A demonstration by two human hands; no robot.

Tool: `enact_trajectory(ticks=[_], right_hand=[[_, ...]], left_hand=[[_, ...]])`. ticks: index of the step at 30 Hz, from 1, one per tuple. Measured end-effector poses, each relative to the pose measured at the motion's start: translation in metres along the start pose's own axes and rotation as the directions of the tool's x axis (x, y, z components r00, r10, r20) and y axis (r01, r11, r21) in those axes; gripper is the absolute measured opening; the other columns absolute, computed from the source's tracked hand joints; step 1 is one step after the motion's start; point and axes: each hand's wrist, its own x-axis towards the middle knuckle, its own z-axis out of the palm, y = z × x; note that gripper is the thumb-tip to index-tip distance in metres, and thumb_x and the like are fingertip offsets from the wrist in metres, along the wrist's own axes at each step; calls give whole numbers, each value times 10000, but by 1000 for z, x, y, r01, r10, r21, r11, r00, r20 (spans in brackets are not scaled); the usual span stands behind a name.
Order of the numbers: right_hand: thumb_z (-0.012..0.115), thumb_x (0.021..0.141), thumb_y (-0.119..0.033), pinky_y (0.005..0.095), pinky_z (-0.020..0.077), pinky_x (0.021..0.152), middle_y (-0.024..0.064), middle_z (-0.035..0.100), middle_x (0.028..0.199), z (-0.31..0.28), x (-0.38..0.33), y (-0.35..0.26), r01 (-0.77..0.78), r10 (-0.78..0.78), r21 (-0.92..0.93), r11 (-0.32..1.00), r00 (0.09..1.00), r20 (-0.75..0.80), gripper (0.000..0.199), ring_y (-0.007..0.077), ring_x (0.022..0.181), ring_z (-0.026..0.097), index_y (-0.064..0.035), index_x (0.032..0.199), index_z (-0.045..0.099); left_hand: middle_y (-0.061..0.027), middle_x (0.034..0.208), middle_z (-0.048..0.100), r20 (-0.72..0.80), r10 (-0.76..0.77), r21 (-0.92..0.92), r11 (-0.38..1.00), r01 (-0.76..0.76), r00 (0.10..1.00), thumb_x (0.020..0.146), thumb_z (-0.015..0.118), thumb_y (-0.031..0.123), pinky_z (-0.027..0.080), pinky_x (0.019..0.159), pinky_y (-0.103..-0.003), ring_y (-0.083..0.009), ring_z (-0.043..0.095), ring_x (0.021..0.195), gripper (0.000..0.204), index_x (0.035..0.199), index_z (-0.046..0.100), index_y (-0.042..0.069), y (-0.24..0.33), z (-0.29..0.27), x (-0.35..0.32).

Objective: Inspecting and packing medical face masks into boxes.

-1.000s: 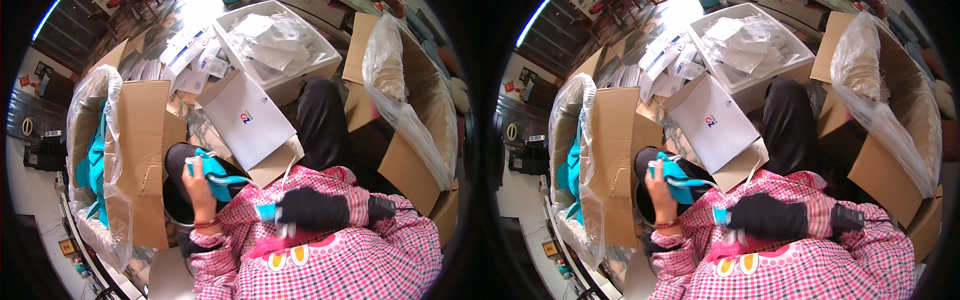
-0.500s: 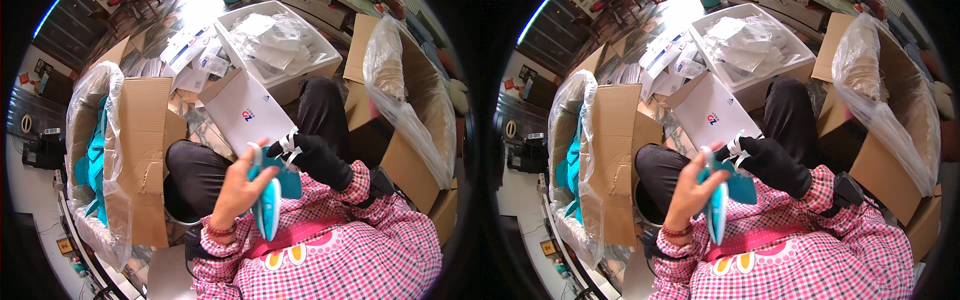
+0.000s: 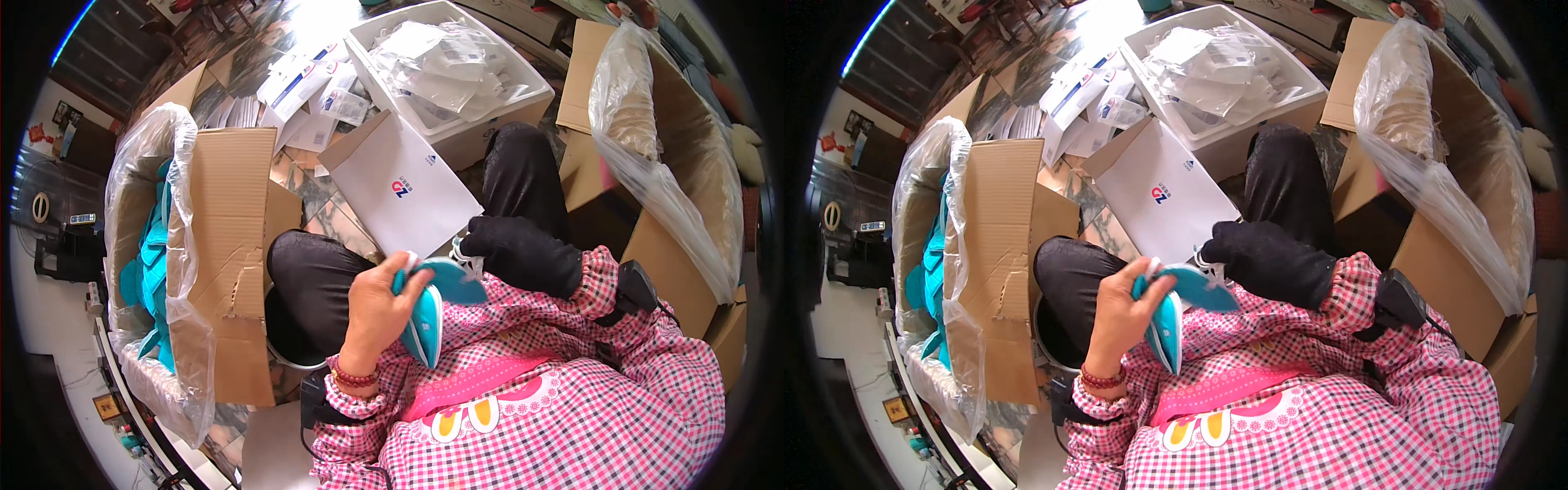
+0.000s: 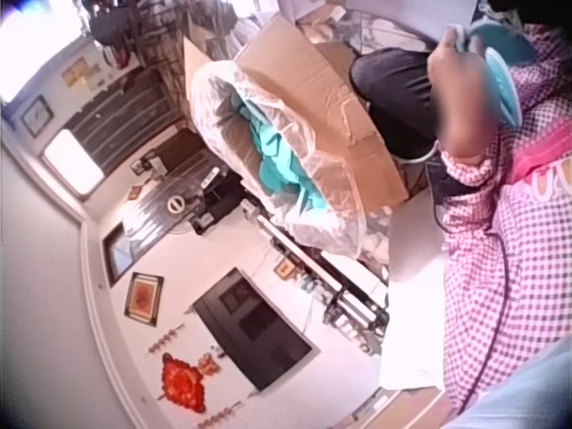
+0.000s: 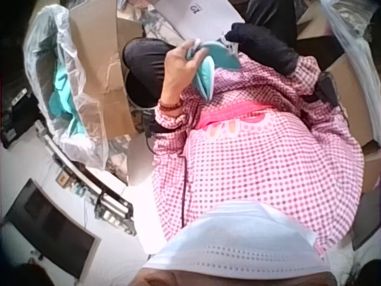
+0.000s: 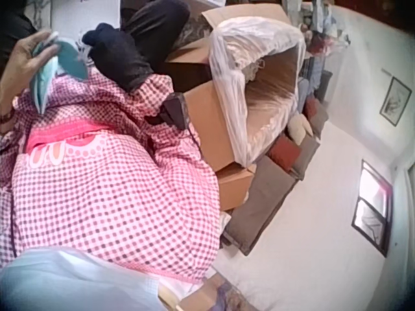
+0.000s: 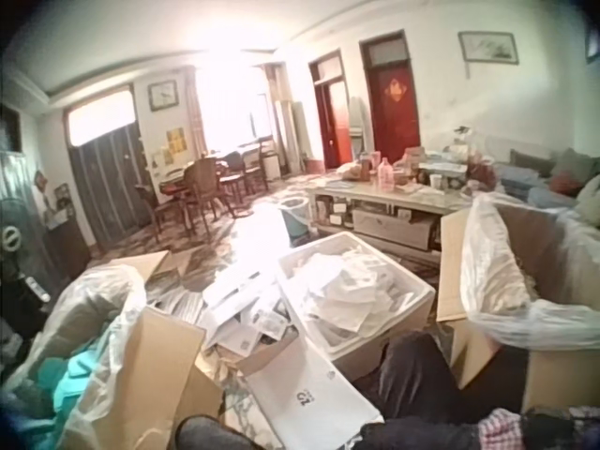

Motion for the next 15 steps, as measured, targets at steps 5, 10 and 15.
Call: enact_trajectory(ticks=[5,10,15], right_hand=[[692,783,-58,430,510,687,124,588,864,9,10,-18,18,-10,-202,979,999,40,202,335,807,637,-75,984,684],[725,804,-171,435,522,688,142,663,872,4,2,-11,-83,94,-196,977,995,47,191,339,808,671,-80,969,694],[786,777,-279,447,527,649,169,687,795,-11,-1,-27,-215,295,-228,950,857,422,286,362,765,682,-105,997,733]], left_hand=[[-149,685,647,92,136,315,936,-159,986,892,732,259,495,594,-342,-272,665,612,261,1024,689,38,18,9,1],[-162,649,610,170,156,279,939,-200,973,885,740,329,482,581,-353,-298,643,594,309,968,670,40,7,16,2],[-159,761,660,274,120,118,980,-157,954,854,767,231,515,647,-364,-288,670,675,266,1004,671,34,-4,10,-1]])
